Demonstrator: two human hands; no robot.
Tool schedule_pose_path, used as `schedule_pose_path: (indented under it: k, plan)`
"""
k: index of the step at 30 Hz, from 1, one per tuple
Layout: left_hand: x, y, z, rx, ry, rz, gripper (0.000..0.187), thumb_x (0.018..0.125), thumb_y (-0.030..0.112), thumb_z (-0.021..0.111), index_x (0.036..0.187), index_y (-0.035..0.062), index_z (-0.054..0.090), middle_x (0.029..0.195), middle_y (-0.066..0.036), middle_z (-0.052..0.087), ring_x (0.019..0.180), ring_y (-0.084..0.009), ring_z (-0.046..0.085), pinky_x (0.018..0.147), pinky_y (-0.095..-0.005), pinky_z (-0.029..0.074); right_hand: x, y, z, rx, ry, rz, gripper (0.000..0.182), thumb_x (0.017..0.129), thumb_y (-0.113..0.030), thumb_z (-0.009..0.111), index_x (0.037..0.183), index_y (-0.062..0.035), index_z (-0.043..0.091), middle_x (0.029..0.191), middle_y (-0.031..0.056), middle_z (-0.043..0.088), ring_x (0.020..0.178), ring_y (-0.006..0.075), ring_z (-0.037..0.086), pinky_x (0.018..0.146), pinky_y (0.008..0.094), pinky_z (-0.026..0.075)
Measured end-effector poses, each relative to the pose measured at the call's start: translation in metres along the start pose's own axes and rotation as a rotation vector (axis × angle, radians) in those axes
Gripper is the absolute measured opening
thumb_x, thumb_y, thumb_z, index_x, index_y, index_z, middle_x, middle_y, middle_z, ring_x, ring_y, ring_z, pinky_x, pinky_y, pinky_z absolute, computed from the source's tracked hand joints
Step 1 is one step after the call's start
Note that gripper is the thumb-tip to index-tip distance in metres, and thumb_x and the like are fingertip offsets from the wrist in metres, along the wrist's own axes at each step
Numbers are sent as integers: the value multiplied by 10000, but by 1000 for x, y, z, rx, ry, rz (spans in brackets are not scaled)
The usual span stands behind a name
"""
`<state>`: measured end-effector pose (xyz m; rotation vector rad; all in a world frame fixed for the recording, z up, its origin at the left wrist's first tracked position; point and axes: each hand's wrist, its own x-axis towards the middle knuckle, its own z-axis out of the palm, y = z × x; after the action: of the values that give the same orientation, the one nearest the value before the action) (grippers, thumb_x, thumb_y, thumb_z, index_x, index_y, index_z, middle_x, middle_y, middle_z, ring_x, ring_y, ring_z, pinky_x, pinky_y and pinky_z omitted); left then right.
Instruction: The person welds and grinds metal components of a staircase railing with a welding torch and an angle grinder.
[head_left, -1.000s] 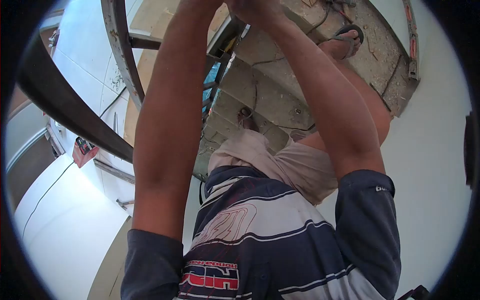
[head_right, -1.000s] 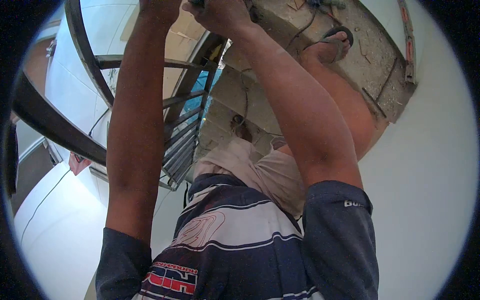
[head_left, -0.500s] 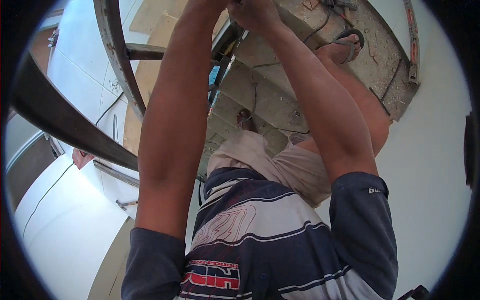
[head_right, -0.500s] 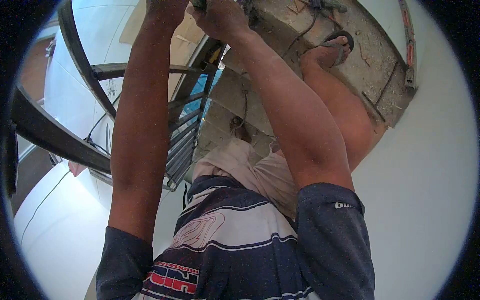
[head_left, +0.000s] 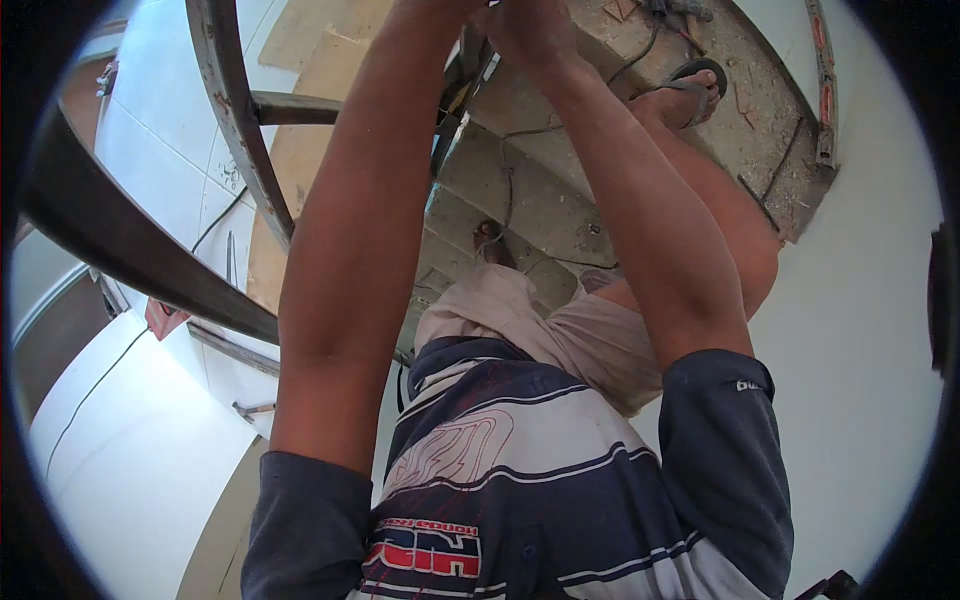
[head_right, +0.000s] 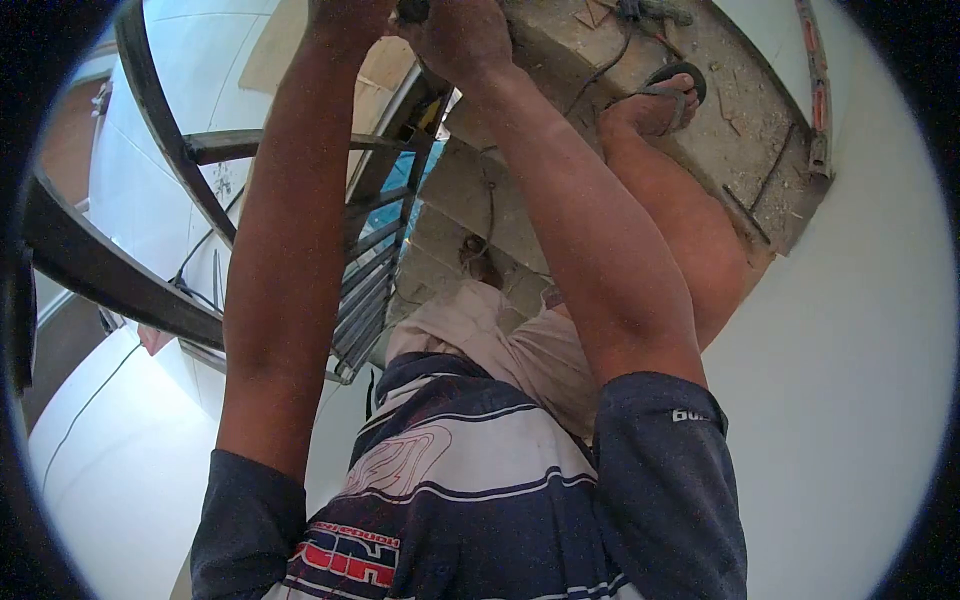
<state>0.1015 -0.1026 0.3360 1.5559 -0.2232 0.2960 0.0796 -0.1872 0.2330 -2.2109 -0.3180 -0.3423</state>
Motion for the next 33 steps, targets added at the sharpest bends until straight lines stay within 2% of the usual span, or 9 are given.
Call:
schedule_pose_path:
  k: [3, 10, 22, 24, 25, 27, 30, 31, 33]
  plan:
    - [-2, 2, 10, 135, 117, -88, 451, 795, 450, 900, 753, 52, 691, 653, -12, 617, 572, -135, 598, 535, -319, 472, -6, -14, -8, 35, 42, 60, 224, 948, -193, 736, 963, -42, 571, 808, 115, 609, 708, 275, 630, 639, 427, 494]
    - [6, -6, 2, 118, 66, -31, 476, 772, 479, 915, 712, 68, 683, 601, 3, 577, 527, -112, 563, 504, -308, 452, -5, 14, 22, -47, 145, -32, 197, 949, -206, 720, 969, -56, 593, 781, 142, 608, 714, 331, 631, 633, 453, 493]
    - [13, -21, -11, -45, 26, 5, 280, 860, 259, 756, 677, 94, 625, 588, 33, 513, 514, -93, 461, 487, -312, 368, 2, 2, 22, 56, 87, -49, 193, 950, -181, 711, 913, -11, 628, 768, 177, 651, 659, 327, 654, 623, 444, 513]
    - [10, -16, -12, 4, 80, 30, 286, 858, 239, 742, 667, 89, 592, 588, 41, 484, 543, -89, 458, 512, -302, 371, 7, 2, 17, -86, -217, 133, 221, 956, -238, 731, 1026, -28, 716, 869, 152, 723, 742, 282, 680, 700, 411, 540]
    - [9, -14, -12, 4, 78, 38, 286, 858, 239, 742, 667, 89, 592, 588, 41, 484, 543, -89, 458, 512, -302, 371, 7, 3, 18, -85, -211, 128, 221, 956, -238, 731, 1026, -28, 716, 869, 152, 723, 742, 282, 680, 700, 411, 540]
    - [5, -15, -11, 40, 124, 30, 275, 859, 203, 724, 668, 83, 566, 600, 45, 479, 561, -89, 457, 527, -298, 364, 4, 9, 28, -186, -192, 112, 400, 914, -441, 730, 1070, -73, 751, 1010, 191, 756, 915, 380, 741, 805, 477, 587]
    - [11, -61, -39, 143, 142, 104, 270, 893, 256, 749, 745, 63, 631, 682, -5, 615, 613, -129, 579, 576, -316, 463, 2, 9, 28, -109, -205, 68, 329, 904, -382, 708, 1086, -110, 731, 986, 196, 732, 930, 418, 717, 789, 526, 583]
    - [3, -38, -23, 100, 213, 67, 153, 837, 143, 734, 786, 47, 626, 658, -5, 594, 579, -117, 558, 562, -295, 452, 1, 10, 29, -77, -215, 52, 323, 888, -362, 724, 1107, -124, 720, 986, 179, 727, 922, 414, 717, 788, 527, 581]
    - [-1, -24, -26, 63, 174, 25, 236, 754, 178, 783, 782, 9, 620, 720, -6, 605, 691, -111, 561, 646, -319, 496, -1, 6, 26, -45, -222, 50, 330, 879, -313, 736, 1156, -140, 694, 1036, 156, 707, 929, 412, 713, 799, 523, 579]
